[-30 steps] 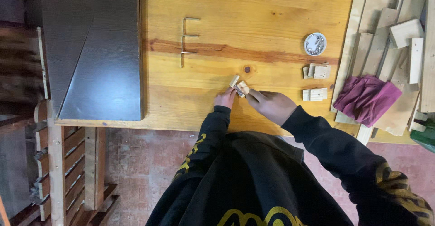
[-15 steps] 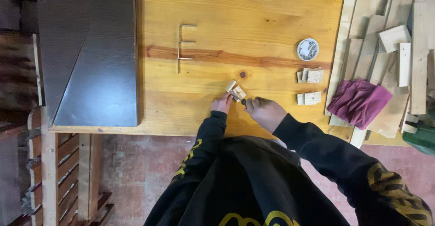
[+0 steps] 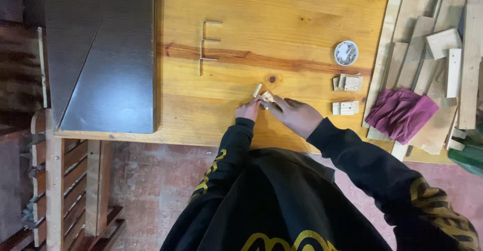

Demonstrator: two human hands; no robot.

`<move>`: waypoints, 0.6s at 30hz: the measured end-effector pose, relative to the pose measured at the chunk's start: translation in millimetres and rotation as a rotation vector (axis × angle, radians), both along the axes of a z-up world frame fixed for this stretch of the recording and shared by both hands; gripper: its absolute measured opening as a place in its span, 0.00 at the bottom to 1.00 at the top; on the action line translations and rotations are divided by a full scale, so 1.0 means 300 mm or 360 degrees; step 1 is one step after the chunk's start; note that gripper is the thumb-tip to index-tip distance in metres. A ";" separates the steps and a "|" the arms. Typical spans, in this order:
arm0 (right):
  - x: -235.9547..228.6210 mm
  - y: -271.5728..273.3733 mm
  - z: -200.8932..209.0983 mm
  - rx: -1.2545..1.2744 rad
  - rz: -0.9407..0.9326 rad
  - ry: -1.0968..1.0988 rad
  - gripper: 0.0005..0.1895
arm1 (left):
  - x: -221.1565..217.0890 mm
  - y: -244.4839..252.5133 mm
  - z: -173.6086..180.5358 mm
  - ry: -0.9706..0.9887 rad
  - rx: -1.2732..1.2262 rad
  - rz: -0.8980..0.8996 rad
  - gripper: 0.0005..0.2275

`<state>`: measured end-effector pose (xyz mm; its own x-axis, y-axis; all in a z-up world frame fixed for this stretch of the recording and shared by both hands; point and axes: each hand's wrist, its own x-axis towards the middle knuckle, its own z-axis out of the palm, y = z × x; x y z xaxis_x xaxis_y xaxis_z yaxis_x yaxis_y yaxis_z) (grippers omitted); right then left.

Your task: The person assembles small wooden blocks into L-shaped joints using metal brackets and a screwdriver. They place brackets on the blocks, insert screws, and tighten them one at a time on a wooden workbench.

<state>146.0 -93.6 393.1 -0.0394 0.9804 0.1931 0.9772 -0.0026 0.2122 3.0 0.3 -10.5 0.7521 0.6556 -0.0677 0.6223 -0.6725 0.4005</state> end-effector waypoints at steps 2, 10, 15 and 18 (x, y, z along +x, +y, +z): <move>-0.001 -0.025 -0.036 -0.0010 0.0062 0.0202 0.02 | 0.002 -0.011 -0.020 -0.0003 0.0017 -0.0005 0.11; -0.008 -0.023 -0.083 -0.0083 0.0104 0.0065 0.06 | 0.005 -0.032 -0.025 0.0015 -0.0026 0.0023 0.11; -0.013 -0.038 -0.174 -0.0110 0.0091 0.0043 0.09 | 0.008 -0.028 -0.016 -0.0117 -0.0232 0.0108 0.11; -0.059 -0.032 -0.121 -0.0198 0.0065 -0.0063 0.09 | 0.007 -0.042 -0.026 -0.0042 -0.0261 0.0144 0.14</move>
